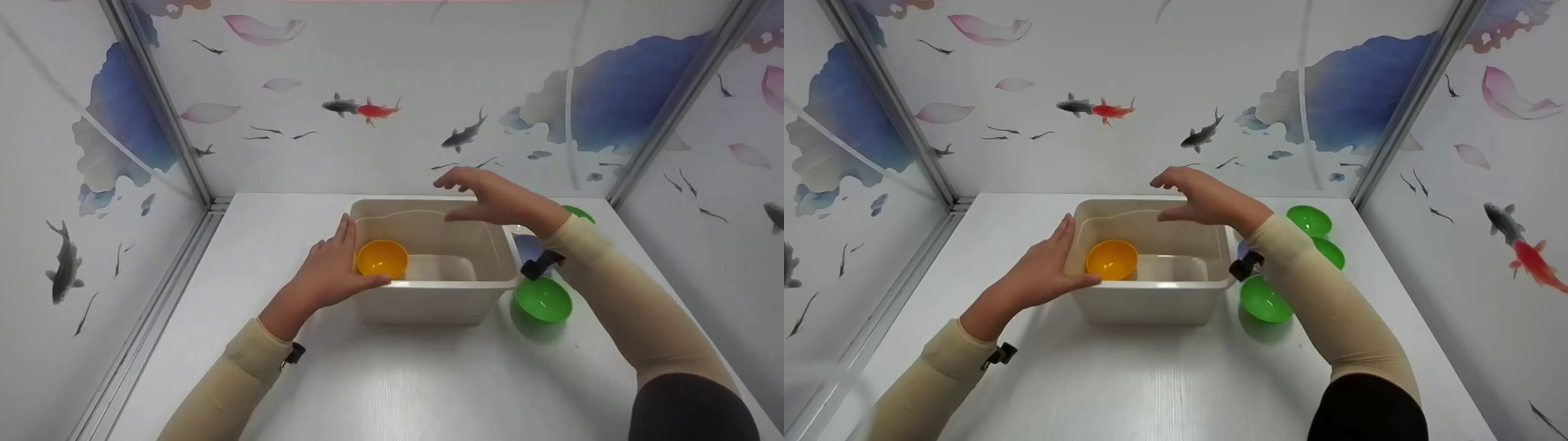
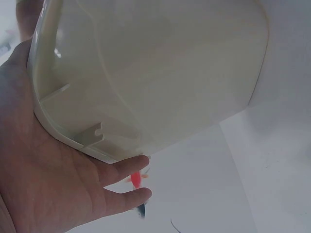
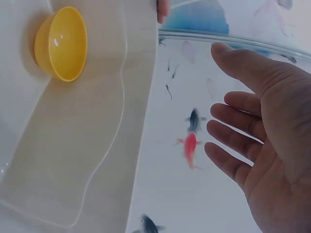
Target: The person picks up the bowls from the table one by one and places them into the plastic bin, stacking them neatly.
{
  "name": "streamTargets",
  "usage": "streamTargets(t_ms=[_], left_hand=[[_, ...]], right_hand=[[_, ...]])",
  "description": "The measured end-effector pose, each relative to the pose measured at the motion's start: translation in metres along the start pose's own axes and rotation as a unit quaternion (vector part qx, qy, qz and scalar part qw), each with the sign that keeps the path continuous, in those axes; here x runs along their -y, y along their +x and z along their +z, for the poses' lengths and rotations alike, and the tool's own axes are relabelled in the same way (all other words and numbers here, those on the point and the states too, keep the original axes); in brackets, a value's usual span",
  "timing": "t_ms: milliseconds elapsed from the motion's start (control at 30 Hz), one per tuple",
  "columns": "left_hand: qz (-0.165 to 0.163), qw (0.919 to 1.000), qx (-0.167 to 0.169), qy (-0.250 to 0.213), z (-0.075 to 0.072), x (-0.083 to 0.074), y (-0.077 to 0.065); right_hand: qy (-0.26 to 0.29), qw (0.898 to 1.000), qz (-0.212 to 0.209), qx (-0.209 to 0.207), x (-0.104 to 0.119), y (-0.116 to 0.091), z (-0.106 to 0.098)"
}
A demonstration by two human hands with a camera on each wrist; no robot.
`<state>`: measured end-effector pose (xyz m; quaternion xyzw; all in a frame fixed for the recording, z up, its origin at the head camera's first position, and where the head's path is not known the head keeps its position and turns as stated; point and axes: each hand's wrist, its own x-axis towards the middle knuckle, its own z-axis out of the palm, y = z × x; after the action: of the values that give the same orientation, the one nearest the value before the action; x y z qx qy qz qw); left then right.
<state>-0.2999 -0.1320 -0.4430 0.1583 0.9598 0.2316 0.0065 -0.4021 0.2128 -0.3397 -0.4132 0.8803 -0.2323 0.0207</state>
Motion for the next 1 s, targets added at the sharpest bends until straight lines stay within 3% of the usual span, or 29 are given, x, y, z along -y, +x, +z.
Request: streamTargets(t_ms=[267, 533, 1000], left_hand=[[0.001, 1.0000, 0.004, 0.001, 0.000, -0.002, 0.001], [0.002, 1.0000, 0.003, -0.004, -0.001, -0.002, -0.003], [0.004, 0.9999, -0.001, -0.011, 0.000, -0.001, -0.001]], right_hand=[[0.024, 0.996, -0.036, -0.074, -0.014, -0.048, -0.002], [0.019, 0.991, -0.044, -0.123, -0.025, -0.095, 0.007], [0.024, 0.982, 0.017, -0.188, -0.038, -0.169, 0.021]])
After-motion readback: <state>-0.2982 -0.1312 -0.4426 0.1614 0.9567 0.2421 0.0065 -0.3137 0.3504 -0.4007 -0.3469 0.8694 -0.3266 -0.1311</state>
